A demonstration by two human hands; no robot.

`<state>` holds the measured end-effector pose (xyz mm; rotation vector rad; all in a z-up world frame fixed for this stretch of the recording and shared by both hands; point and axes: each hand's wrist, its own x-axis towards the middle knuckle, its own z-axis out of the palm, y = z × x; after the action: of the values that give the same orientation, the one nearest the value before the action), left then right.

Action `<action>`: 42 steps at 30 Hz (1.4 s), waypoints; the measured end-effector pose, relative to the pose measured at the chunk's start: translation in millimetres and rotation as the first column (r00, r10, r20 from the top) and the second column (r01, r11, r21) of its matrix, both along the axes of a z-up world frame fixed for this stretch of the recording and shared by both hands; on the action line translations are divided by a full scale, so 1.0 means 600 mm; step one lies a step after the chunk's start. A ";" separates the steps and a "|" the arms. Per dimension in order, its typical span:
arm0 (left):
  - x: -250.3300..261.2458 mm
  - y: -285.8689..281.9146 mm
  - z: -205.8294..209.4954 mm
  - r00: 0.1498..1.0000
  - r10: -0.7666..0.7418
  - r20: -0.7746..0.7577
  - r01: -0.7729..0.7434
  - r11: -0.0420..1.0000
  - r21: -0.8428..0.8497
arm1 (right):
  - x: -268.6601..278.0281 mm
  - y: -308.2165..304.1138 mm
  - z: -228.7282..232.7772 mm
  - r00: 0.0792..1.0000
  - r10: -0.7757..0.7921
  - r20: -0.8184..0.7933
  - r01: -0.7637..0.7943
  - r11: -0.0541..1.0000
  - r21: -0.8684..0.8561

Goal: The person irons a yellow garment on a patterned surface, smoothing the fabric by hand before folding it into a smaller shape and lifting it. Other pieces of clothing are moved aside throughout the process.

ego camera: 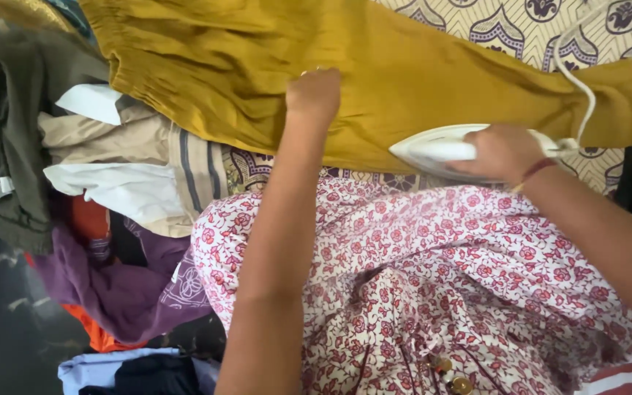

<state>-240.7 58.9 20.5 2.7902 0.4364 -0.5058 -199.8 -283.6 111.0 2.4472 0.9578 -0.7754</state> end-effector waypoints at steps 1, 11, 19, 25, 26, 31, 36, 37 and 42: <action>0.003 -0.007 0.010 0.996 -0.015 0.092 0.017 1.000 -0.011 | -0.007 0.024 0.000 0.998 -0.025 -0.057 0.023 0.999 -0.047; -0.034 0.050 0.019 0.993 0.115 -0.017 -0.113 0.988 0.103 | 0.072 0.286 -0.039 0.995 -0.006 0.100 -0.024 0.954 0.298; -0.058 0.081 0.028 0.983 0.149 0.105 -0.161 0.981 0.113 | 0.050 0.295 -0.008 0.999 -0.008 0.038 -0.003 0.959 0.282; -0.041 0.089 0.023 0.990 0.116 0.085 -0.111 0.992 -0.068 | -0.029 0.145 0.052 0.991 0.084 -0.105 -0.086 0.996 -0.011; -0.029 0.085 0.018 0.990 0.115 0.079 -0.111 0.992 -0.059 | -0.031 0.126 0.049 0.990 0.084 -0.111 -0.085 0.996 -0.003; 0.021 0.068 -0.012 0.994 0.042 0.105 -0.021 0.982 -0.189 | -0.024 0.100 0.029 0.988 0.153 -0.025 -0.153 0.988 0.011; 0.042 0.065 -0.073 0.976 0.181 -0.121 -0.192 0.978 -0.085 | 0.032 0.164 -0.004 0.998 0.059 0.031 -0.062 0.995 0.076; 0.040 0.067 -0.072 0.953 0.267 -0.143 -0.276 0.960 -0.049 | 0.049 0.181 -0.013 0.997 0.041 0.060 -0.049 0.990 0.131; 0.037 0.063 -0.054 0.945 0.255 -0.203 -0.250 0.967 0.049 | 0.174 0.296 -0.061 0.983 0.023 0.181 -0.079 0.948 0.307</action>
<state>-218.6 96.5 -11.8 2.6562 0.8375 -0.7374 -95.4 -106.2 74.6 2.6907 1.1446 -0.4046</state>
